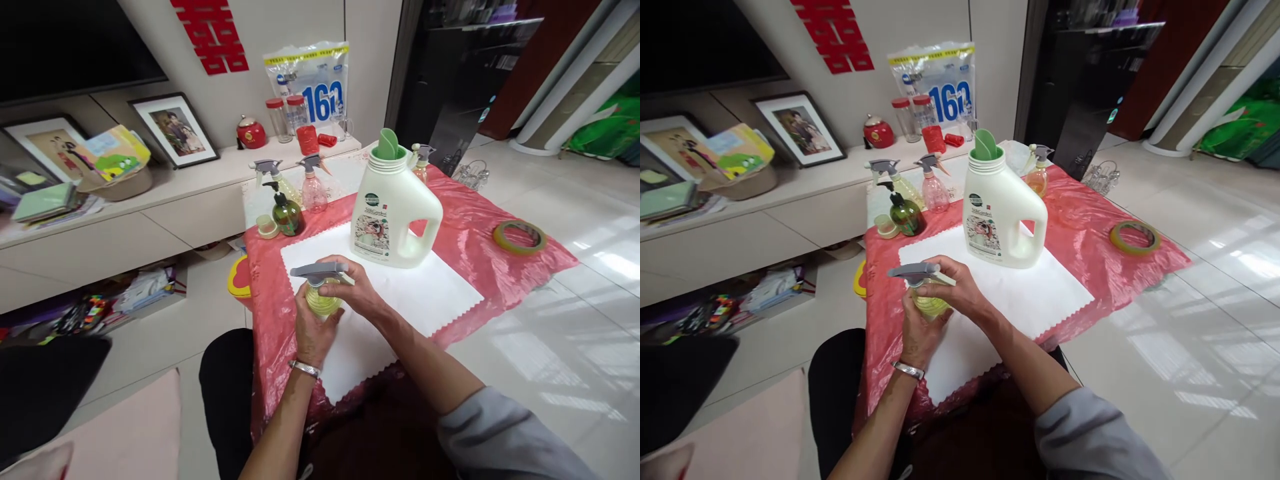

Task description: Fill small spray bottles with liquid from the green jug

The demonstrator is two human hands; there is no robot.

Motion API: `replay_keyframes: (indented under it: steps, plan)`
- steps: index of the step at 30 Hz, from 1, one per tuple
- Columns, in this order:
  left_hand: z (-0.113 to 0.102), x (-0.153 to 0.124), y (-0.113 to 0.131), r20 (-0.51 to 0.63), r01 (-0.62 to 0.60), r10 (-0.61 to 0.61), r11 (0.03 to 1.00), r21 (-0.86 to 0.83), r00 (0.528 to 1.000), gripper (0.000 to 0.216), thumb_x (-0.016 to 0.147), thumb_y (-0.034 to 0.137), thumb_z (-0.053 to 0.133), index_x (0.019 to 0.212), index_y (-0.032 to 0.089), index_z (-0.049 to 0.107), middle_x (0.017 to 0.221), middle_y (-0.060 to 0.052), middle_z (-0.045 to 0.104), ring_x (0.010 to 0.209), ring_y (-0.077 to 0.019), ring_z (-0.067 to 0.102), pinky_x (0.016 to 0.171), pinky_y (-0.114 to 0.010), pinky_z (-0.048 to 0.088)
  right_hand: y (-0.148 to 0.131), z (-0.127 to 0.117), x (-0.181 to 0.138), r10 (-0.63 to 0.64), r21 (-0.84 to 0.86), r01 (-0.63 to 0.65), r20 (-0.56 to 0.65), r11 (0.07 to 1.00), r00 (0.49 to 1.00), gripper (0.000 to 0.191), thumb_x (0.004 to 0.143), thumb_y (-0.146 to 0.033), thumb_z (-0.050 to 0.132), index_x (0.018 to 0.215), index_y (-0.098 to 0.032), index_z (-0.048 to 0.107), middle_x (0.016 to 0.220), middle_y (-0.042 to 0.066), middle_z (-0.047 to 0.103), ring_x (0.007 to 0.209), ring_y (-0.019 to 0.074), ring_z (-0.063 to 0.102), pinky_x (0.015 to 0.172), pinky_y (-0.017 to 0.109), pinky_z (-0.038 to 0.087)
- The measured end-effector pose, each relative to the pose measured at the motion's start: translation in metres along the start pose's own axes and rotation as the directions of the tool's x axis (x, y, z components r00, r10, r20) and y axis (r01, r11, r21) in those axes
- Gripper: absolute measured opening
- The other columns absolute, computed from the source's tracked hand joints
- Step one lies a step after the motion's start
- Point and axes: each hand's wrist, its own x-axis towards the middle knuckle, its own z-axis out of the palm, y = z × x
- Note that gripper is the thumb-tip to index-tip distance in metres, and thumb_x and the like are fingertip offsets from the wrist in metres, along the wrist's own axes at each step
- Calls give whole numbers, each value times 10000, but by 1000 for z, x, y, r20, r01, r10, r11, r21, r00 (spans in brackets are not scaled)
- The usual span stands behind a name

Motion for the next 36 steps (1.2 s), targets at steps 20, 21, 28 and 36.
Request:
replay_keyframes:
  steps: [20, 21, 28, 36]
  plan:
    - [3, -2, 0, 2, 11, -11, 1000, -13, 1000, 850, 720, 436, 811, 1397, 202, 353, 1298, -155, 598, 1147, -308, 638, 932, -456, 535, 5, -8, -10, -1, -81, 4, 26, 997, 1000, 622, 816, -399, 777, 1388, -282, 563, 1334, 77, 587, 1196, 223, 569, 1054, 398, 450]
    - [3, -2, -1, 3, 8, -8, 1000, -22, 1000, 859, 718, 478, 805, 1396, 201, 356, 1307, -160, 592, 1153, -315, 633, 937, -462, 531, 4, -13, -8, 13, -55, -10, 49, 998, 999, 588, 845, -459, 738, 1381, -284, 570, 1333, 80, 592, 1197, 228, 577, 1050, 411, 459]
    - [3, -2, -3, 15, -37, 38, 998, -42, 999, 943, 717, 706, 716, 1410, 186, 344, 1365, -191, 552, 1218, -340, 592, 990, -477, 495, -15, -24, 5, 64, 26, -70, 191, 997, 980, 525, 895, -464, 676, 1387, -315, 568, 1386, 67, 562, 1251, 226, 564, 1080, 421, 448]
    - [2, -1, 1, 24, -43, 45, 998, -51, 999, 943, 712, 719, 710, 1400, 183, 351, 1356, -184, 568, 1198, -337, 609, 970, -468, 509, -17, -21, 12, 81, -9, -81, 224, 997, 971, 578, 799, -353, 793, 1344, -294, 607, 1285, 67, 615, 1153, 208, 595, 999, 368, 482]
